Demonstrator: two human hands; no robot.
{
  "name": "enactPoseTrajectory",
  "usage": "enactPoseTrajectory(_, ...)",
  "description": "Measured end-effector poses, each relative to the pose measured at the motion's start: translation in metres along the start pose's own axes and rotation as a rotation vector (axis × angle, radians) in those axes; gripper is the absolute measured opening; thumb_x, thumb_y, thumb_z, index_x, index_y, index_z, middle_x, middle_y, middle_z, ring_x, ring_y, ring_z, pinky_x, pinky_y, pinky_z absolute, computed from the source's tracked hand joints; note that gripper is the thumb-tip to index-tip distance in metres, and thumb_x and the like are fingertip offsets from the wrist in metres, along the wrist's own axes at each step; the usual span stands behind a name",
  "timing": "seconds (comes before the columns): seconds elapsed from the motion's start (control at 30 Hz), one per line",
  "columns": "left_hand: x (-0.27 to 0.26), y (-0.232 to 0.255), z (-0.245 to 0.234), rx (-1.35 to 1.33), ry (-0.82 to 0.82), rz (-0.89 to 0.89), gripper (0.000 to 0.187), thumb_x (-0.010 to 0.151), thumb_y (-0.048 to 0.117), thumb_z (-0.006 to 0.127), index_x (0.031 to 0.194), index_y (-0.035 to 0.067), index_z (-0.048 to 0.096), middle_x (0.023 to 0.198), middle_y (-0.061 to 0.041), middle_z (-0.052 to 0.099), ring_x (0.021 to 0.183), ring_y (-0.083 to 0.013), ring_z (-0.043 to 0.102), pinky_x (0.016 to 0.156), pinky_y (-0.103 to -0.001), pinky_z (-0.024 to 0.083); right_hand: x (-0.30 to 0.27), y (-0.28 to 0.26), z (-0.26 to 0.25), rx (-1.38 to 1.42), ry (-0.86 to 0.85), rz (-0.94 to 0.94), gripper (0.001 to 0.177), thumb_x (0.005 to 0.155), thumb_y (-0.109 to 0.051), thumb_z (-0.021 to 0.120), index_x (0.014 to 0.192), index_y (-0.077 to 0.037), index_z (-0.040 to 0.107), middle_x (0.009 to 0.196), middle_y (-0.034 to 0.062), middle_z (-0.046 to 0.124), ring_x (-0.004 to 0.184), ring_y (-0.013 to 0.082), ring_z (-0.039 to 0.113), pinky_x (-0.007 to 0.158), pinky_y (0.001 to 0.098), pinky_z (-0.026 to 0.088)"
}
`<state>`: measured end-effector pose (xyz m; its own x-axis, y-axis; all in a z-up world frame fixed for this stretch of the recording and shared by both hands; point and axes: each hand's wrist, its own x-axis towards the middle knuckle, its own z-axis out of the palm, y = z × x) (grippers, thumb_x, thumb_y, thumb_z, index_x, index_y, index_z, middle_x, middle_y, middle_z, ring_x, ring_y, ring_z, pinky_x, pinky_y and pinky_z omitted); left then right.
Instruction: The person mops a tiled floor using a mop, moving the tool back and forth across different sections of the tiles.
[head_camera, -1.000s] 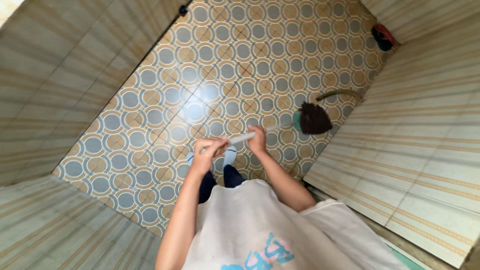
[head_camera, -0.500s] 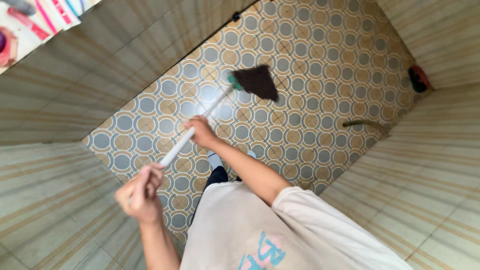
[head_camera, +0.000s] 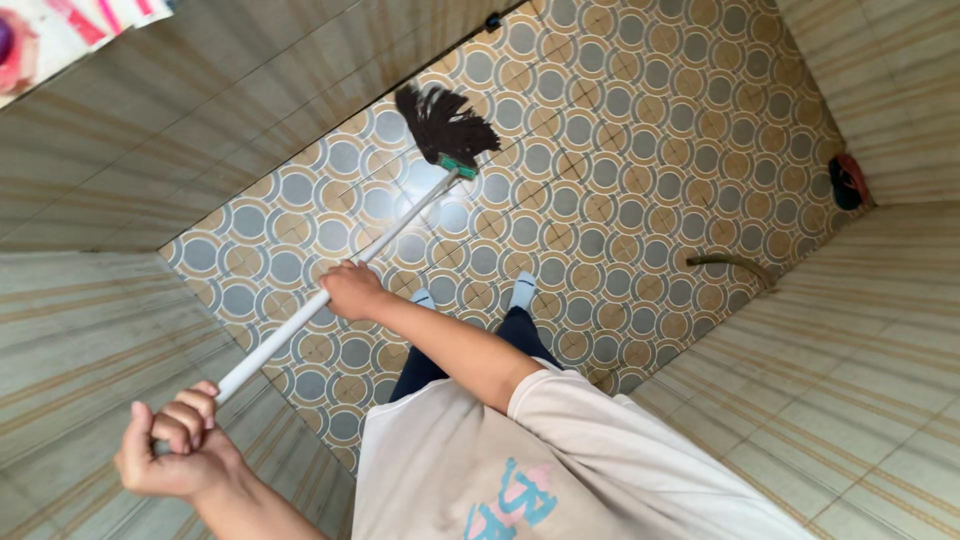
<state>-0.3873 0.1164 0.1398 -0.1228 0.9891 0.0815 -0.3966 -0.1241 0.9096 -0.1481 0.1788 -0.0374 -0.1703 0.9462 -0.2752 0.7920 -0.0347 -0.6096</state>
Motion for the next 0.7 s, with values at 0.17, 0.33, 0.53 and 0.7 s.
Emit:
enactPoseTrajectory(0.17,-0.001,-0.056,0.056,-0.095,-0.090,-0.128,0.062,0.113,0.018,0.043,0.053,0.013,0.028,0.047,-0.005,0.024,0.048,-0.0212,0.027,0.072,-0.043,0.041,-0.031,0.091,-0.023,0.003,0.074,0.105,0.028,0.079,-0.025,0.074,0.103,-0.010,0.070,0.113,0.0108,0.069,0.115,0.0328,0.061,0.098,0.0501,0.048)
enactPoseTrajectory(0.33,-0.021,-0.150,0.175,-0.142,-0.229,-0.310,0.053,0.105,0.014,0.050,0.056,0.013,0.031,0.053,-0.005,0.030,0.054,-0.0234,0.035,0.082,-0.049,0.047,-0.108,0.247,-0.051,0.048,0.253,0.324,0.028,0.077,-0.014,0.075,0.103,-0.006,0.069,0.115,0.0149,0.069,0.114,0.0376,0.061,0.095,0.0472,0.052)
enactPoseTrajectory(0.53,-0.113,-0.333,0.346,0.342,-0.857,-0.644,0.032,0.095,0.023,0.064,0.102,-0.004,0.079,0.102,-0.008,0.076,0.072,-0.0122,0.063,0.058,-0.022,0.045,-0.285,0.442,-0.102,-0.050,0.722,0.675,0.040,0.079,-0.004,0.074,0.119,-0.008,0.072,0.124,0.0170,0.068,0.118,0.0359,0.063,0.102,0.0436,0.050)
enactPoseTrajectory(0.7,-0.202,-0.391,0.465,0.063,-1.331,-0.357,0.039,0.112,0.032,0.052,0.109,0.001,0.076,0.118,-0.007,0.070,0.101,-0.0127,0.062,0.091,-0.026,0.048,-0.383,0.509,-0.143,-0.171,0.786,0.811,0.044,0.066,-0.007,0.083,0.109,-0.008,0.074,0.122,0.0240,0.062,0.118,0.0429,0.056,0.099,0.0464,0.045)
